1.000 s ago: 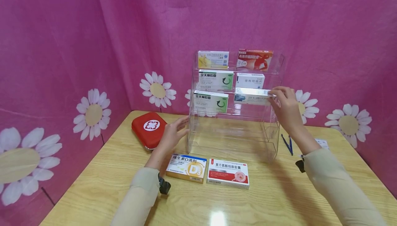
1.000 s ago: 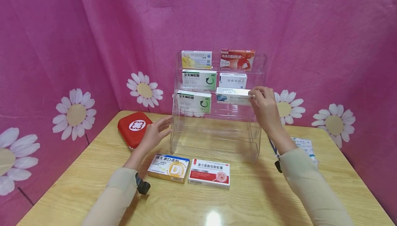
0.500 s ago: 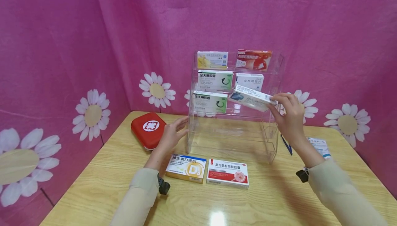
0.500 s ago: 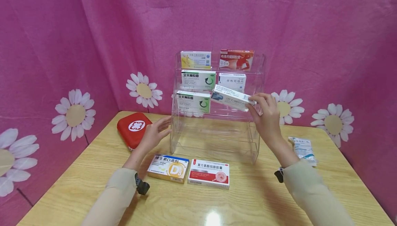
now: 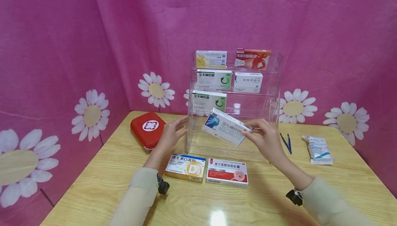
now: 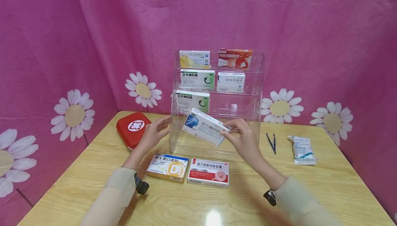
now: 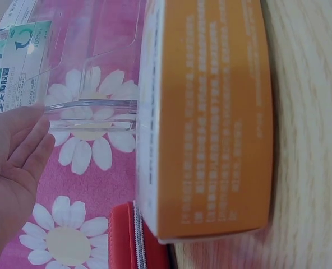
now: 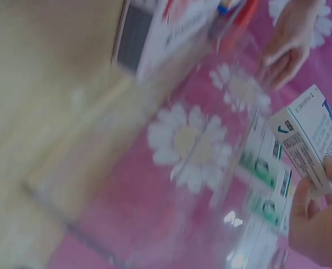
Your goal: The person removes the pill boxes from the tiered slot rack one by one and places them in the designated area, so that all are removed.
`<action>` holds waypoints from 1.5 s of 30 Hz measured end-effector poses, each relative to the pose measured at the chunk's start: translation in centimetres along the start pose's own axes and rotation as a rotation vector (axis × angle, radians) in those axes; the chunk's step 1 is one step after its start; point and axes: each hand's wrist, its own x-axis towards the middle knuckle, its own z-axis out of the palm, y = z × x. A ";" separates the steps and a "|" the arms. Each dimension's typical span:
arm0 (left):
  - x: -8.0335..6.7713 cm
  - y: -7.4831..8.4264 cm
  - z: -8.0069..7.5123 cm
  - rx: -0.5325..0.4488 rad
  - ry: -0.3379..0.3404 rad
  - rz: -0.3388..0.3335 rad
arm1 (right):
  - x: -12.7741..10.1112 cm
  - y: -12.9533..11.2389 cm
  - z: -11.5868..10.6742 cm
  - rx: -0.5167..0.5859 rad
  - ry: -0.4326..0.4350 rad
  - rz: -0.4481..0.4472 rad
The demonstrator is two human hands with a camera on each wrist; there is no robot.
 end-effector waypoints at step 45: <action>0.1 0.6 -0.4 0.027 -0.030 -0.018 | -6.3 -4.4 10.2 0.199 -0.552 0.177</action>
